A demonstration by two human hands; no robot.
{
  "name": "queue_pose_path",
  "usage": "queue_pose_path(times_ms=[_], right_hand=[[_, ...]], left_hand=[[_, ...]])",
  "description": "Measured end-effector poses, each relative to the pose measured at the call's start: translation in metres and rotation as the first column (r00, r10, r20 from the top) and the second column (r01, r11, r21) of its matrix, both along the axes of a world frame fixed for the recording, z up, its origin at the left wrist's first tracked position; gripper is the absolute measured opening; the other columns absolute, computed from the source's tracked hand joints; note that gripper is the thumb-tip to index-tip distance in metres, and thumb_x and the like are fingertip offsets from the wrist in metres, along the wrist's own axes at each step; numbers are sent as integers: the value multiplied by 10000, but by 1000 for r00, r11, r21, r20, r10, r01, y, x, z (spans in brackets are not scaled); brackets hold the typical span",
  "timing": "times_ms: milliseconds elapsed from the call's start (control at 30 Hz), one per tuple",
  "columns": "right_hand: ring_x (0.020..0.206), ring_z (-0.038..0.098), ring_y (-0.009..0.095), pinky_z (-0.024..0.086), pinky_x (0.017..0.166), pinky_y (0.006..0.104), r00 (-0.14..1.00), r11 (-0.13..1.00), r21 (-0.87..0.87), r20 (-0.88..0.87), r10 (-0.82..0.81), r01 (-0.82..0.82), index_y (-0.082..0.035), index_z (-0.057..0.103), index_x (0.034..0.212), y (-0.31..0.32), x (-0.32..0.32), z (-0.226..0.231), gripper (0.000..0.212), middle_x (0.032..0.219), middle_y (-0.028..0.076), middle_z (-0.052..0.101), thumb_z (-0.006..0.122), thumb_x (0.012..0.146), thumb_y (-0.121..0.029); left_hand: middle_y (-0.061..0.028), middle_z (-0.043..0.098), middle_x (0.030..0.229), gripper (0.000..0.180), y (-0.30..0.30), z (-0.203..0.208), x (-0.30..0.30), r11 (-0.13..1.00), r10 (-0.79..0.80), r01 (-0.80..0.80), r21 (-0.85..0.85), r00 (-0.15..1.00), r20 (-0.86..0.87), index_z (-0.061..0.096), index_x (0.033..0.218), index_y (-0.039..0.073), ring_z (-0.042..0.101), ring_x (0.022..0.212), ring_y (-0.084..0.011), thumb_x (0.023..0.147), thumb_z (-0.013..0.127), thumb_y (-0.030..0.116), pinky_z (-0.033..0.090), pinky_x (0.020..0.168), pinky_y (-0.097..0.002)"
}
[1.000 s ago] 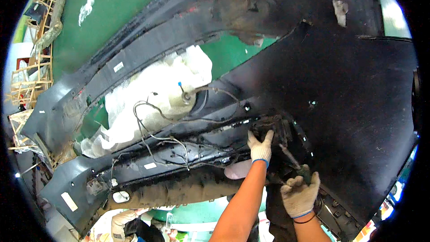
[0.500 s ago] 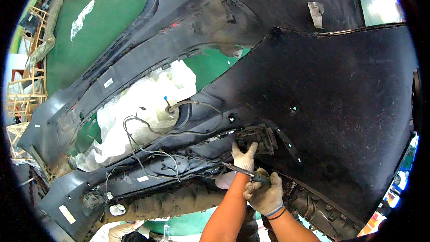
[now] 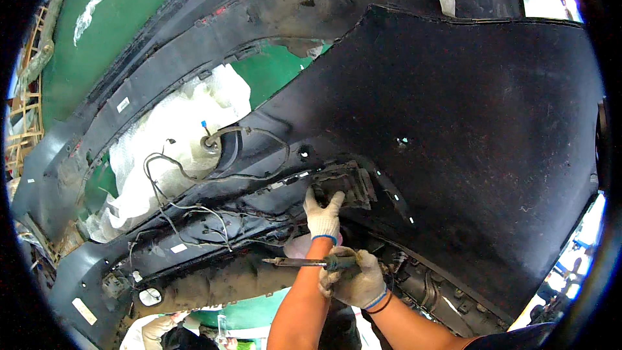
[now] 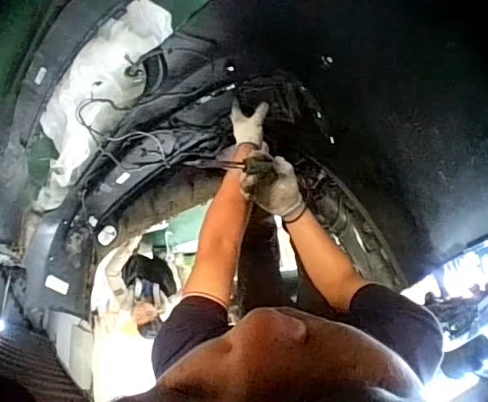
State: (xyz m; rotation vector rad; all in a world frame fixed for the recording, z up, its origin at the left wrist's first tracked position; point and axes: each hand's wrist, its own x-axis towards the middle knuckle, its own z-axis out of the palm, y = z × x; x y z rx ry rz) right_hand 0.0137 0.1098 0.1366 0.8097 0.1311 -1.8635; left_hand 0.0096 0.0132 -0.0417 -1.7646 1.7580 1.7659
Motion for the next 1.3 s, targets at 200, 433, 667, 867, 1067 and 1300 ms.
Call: queue_pose_path(times_ms=[200, 433, 667, 867, 1067, 1300], right_hand=[[1046, 699, 301, 509, 851, 485, 999, 1000, 4, -26, -19, 19, -157, 698, 1468, -2, -1, 1, 624, 1145, 132, 784, 622, 1070, -632], [1047, 709, 302, 511, 841, 482, 1000, 1000, 20, -14, -17, 17, -163, 692, 1483, -2, -6, -4, 619, 1175, 128, 787, 627, 1070, -619], [1045, 720, 326, 545, 863, 496, 998, 1000, 6, 52, -28, 28, -126, 680, 1478, -6, -12, 0, 625, 1211, 150, 775, 656, 1055, -586], [1064, 733, 343, 554, 896, 521, 997, 999, 27, 73, -22, 20, -103, 684, 1468, -5, -12, -2, 629, 1178, 149, 790, 646, 1063, -583], [1055, 737, 342, 559, 889, 519, 1000, 999, 44, 9, -9, 9, -115, 683, 1487, -1, -8, -7, 612, 1169, 151, 793, 654, 1068, -560], [1061, 745, 363, 600, 909, 544, 997, 998, -22, 41, -61, 62, -55, 643, 1492, 3, -13, -11, 690, 1268, 151, 748, 722, 1024, -556]], left_hand=[[-293, 496, 1598, 1080, -3, 13, -5, 1000, -22, 23, -11, 999, 24, 439, 1652, -26, 546, 1447, -435, 836, 921, 491, 451, 1223, -479], [-283, 510, 1574, 1094, -3, 14, -3, 1000, -14, 13, 12, 1000, 27, 447, 1647, -14, 537, 1448, -433, 813, 935, 500, 448, 1222, -486], [-281, 516, 1566, 1102, -4, 7, 3, 998, -53, 53, -20, 998, 14, 460, 1629, -24, 537, 1437, -431, 796, 938, 518, 444, 1221, -488], [-287, 512, 1563, 1059, -3, -2, 5, 998, -61, 61, -25, 998, -18, 460, 1617, -39, 542, 1428, -430, 815, 945, 455, 442, 1221, -484], [-288, 490, 1601, 1124, -14, 18, -2, 997, -81, 80, 13, 996, 37, 439, 1646, -42, 521, 1464, -436, 804, 935, 513, 434, 1238, -481], [-358, 445, 1620, 1279, -13, 44, -15, 993, -112, 114, -9, 985, 131, 360, 1666, -95, 485, 1502, -470, 748, 964, 557, 421, 1251, -495]])
